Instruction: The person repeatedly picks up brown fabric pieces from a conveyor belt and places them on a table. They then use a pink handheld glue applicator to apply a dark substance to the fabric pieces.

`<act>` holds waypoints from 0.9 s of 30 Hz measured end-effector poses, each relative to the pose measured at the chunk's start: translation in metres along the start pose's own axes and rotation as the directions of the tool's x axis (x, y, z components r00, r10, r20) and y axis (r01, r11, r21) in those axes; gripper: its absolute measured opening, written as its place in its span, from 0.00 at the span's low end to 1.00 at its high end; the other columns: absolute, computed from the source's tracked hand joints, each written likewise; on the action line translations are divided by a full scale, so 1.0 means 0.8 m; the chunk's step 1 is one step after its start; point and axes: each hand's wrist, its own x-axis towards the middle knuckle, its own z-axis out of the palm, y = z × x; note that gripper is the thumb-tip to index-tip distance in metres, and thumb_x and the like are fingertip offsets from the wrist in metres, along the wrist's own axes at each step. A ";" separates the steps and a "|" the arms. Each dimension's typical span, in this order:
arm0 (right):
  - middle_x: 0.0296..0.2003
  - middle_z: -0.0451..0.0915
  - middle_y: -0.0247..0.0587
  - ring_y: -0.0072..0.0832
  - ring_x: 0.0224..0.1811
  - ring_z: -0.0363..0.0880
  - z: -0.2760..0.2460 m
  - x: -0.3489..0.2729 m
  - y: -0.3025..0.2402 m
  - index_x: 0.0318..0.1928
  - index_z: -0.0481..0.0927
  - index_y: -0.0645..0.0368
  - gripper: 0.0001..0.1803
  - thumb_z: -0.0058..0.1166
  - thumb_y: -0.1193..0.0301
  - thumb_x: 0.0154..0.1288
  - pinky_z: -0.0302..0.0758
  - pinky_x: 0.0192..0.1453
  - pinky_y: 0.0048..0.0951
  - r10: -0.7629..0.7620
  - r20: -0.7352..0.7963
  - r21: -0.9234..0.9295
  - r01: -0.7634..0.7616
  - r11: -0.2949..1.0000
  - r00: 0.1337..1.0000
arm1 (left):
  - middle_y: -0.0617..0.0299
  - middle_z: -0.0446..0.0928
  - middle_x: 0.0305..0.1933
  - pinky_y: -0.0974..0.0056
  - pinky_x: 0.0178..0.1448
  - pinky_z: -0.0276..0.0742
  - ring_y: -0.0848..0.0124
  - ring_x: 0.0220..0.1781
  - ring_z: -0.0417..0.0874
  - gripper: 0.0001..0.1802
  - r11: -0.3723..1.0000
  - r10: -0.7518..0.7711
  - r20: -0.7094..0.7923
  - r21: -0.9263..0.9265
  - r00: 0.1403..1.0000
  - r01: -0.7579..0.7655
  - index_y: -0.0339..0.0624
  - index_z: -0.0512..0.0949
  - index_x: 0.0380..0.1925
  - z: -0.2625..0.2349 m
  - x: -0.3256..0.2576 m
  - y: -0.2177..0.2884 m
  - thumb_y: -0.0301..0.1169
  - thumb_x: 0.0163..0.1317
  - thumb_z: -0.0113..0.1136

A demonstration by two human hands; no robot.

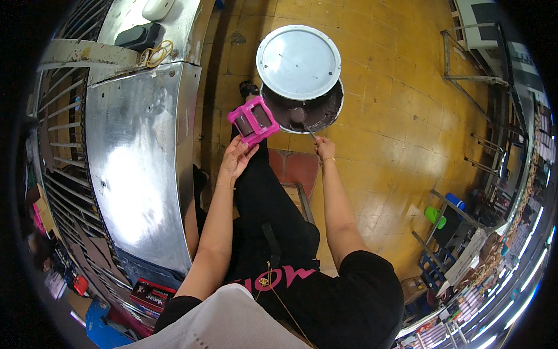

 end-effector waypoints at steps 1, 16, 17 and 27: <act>0.23 0.74 0.31 0.16 0.16 0.66 -0.001 0.002 0.001 0.38 0.78 0.62 0.09 0.51 0.68 0.66 0.60 0.18 0.18 0.008 -0.008 -0.007 -0.008 1.000 1.000 | 0.58 0.75 0.51 0.56 0.66 0.69 0.64 0.55 0.76 0.24 1.000 0.004 0.006 0.009 1.000 -0.004 0.40 0.69 0.51 0.000 -0.001 0.000 0.23 0.54 0.64; 0.23 0.79 0.34 0.18 0.18 0.71 0.022 0.034 0.003 0.40 0.81 0.63 0.12 0.53 0.66 0.64 0.67 0.22 0.21 -0.113 -0.132 -0.357 0.059 0.932 0.985 | 0.56 0.72 0.54 0.55 0.67 0.68 0.64 0.59 0.73 0.29 1.000 -0.026 -0.015 0.012 1.000 0.026 0.42 0.64 0.53 -0.007 -0.005 -0.003 0.17 0.51 0.62; 0.23 0.79 0.34 0.18 0.18 0.70 0.022 0.032 0.002 0.40 0.81 0.63 0.12 0.53 0.67 0.65 0.66 0.21 0.21 -0.095 -0.119 -0.320 0.053 0.946 0.988 | 0.56 0.71 0.55 0.55 0.67 0.67 0.64 0.59 0.72 0.30 1.000 -0.019 -0.009 0.014 1.000 0.019 0.42 0.64 0.54 -0.010 -0.004 -0.003 0.17 0.51 0.62; 0.24 0.78 0.31 0.16 0.18 0.68 -0.011 0.001 -0.008 0.39 0.81 0.63 0.13 0.52 0.65 0.65 0.65 0.22 0.20 -0.074 -0.013 -0.140 0.072 0.988 0.997 | 0.60 0.70 0.57 0.61 0.59 0.71 0.68 0.59 0.72 0.35 0.998 -0.030 0.009 0.054 1.000 0.030 0.49 0.60 0.59 -0.008 -0.003 -0.005 0.16 0.52 0.62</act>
